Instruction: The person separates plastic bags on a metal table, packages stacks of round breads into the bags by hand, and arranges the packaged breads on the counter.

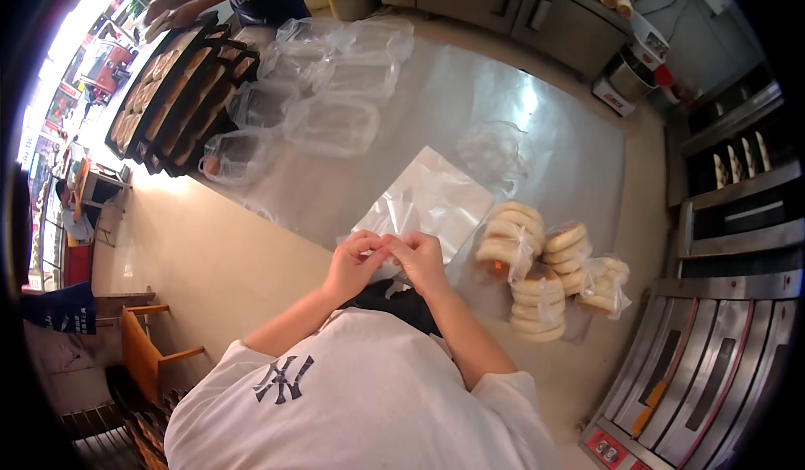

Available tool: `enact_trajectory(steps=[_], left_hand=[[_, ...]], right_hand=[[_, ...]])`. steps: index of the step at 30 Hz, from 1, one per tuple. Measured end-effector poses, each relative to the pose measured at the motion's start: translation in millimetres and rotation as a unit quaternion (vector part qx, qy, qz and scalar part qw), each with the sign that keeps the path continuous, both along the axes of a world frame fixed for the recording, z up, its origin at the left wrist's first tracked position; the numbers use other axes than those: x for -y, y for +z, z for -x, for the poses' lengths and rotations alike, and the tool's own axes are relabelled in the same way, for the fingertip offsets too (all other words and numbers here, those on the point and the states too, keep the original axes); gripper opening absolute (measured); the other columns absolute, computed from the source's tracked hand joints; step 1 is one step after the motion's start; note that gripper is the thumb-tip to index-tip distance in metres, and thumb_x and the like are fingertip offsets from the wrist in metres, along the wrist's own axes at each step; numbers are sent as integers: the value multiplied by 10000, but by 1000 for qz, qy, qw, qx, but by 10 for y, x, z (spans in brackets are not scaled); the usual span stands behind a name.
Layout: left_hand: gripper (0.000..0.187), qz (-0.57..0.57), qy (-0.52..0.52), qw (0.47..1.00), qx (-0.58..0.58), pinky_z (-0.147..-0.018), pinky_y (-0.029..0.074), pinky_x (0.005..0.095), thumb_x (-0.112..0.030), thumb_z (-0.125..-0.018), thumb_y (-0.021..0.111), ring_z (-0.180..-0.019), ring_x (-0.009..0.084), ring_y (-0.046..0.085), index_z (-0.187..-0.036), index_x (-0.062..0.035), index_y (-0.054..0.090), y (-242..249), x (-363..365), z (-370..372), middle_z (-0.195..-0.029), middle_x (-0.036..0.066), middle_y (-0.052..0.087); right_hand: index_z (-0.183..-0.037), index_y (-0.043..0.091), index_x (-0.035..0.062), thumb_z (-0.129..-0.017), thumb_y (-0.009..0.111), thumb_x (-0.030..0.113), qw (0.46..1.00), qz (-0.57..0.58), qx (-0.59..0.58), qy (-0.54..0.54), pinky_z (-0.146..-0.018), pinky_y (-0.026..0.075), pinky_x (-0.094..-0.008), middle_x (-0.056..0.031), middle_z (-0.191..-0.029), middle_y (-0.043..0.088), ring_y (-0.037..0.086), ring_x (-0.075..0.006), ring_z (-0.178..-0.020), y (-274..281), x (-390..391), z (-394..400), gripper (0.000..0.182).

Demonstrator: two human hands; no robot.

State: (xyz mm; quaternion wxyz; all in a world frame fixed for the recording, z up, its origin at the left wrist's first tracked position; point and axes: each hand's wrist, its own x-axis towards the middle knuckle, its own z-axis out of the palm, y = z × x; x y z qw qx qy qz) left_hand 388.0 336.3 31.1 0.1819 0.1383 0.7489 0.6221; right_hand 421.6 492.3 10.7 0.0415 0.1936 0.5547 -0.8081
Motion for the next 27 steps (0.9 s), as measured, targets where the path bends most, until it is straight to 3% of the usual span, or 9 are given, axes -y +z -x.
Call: enact_trajectory(steps=[2, 4, 10, 12, 15, 19, 20, 22, 27], left_hand=[[134, -68, 17, 996, 62, -725, 554, 282, -120, -917, 664, -827, 170, 647, -990, -8, 668, -60, 82, 73, -938, 59, 661], [160, -290, 86, 822, 482, -754, 556, 275, -151, -996, 531, -879, 180, 649, -975, -26, 628, 59, 278, 319, -966, 63, 657], [157, -567, -27, 576, 588, -583, 452, 214, -130, -1001, 475, -565, 54, 364, -856, -93, 522, -208, 1420, 1091, -638, -67, 324], [171, -144, -13, 917, 372, -592, 429, 229, -185, -993, 525, -599, 65, 422, -883, -64, 574, 192, 1544, 1195, -661, -54, 416], [192, 113, 64, 991, 36, -618, 439, 267, -222, -968, 580, -640, 100, 479, -922, -43, 631, -10, 1358, 1355, -709, -37, 522], [161, 69, -263, 961, -47, -667, 477, 323, -164, -898, 642, -699, 188, 564, -995, -38, 666, 653, 755, 1240, -775, 73, 623], [173, 100, -250, 957, -110, -643, 465, 315, -135, -887, 658, -717, 171, 563, -1030, -37, 665, 755, 769, 1349, -801, 79, 644], [218, 130, -131, 924, -335, -637, 475, 331, -76, -842, 674, -729, 204, 580, -1058, -43, 665, 795, 926, 1789, -841, 94, 652], [237, -36, 125, 777, -616, -619, 492, 355, -15, -792, 684, -708, 258, 576, -1023, -59, 664, 1759, 1380, 1996, -832, 79, 597]], right_hand=[[-658, 603, 54, -821, 797, 222, 1000, -17, -15, 14, -471, 393, -270, -13, -656, 611, 513, -80, -549, 19, -17, 7, 304], [-651, 571, 27, -753, 809, 194, 915, -395, -74, 46, -483, 408, -338, -69, -611, 593, 524, -167, -505, 264, -93, -18, 308], [-658, 549, 52, -743, 722, 218, 804, -585, 97, -26, -578, 469, -426, -114, -665, 589, 603, -324, -627, 141, -621, -178, 254], [-747, 583, 80, -745, 719, 207, 768, -628, 99, -83, -613, 483, -426, -97, -727, 623, 625, -320, -691, 137, -610, -178, 186], [-1041, 638, 107, -747, 753, 185, 676, -730, -53, -89, -714, 520, -422, -92, -854, 659, 654, -299, -853, 265, -109, 76, 326], [-1103, 652, 106, -824, 706, 176, 714, -678, -172, -26, -721, 533, -424, -122, -927, 682, 668, -316, -828, 450, 473, 706, 292], [-1091, 657, 105, -840, 686, 163, 761, -625, -170, 18, -699, 524, -432, -131, -898, 681, 661, -330, -830, 422, 455, 864, 260], [-1062, 676, 94, -892, 644, 180, 648, -756, 24, 90, -651, 523, -431, -147, -925, 687, 655, -355, -771, 602, 31, 1013, 193], [-1036, 657, 8, -944, 512, 116, 604, -635, -282, -391, -625, 533, -404, -144, -930, 701, 668, -311, -702, 1593, 84, 562, 203]])
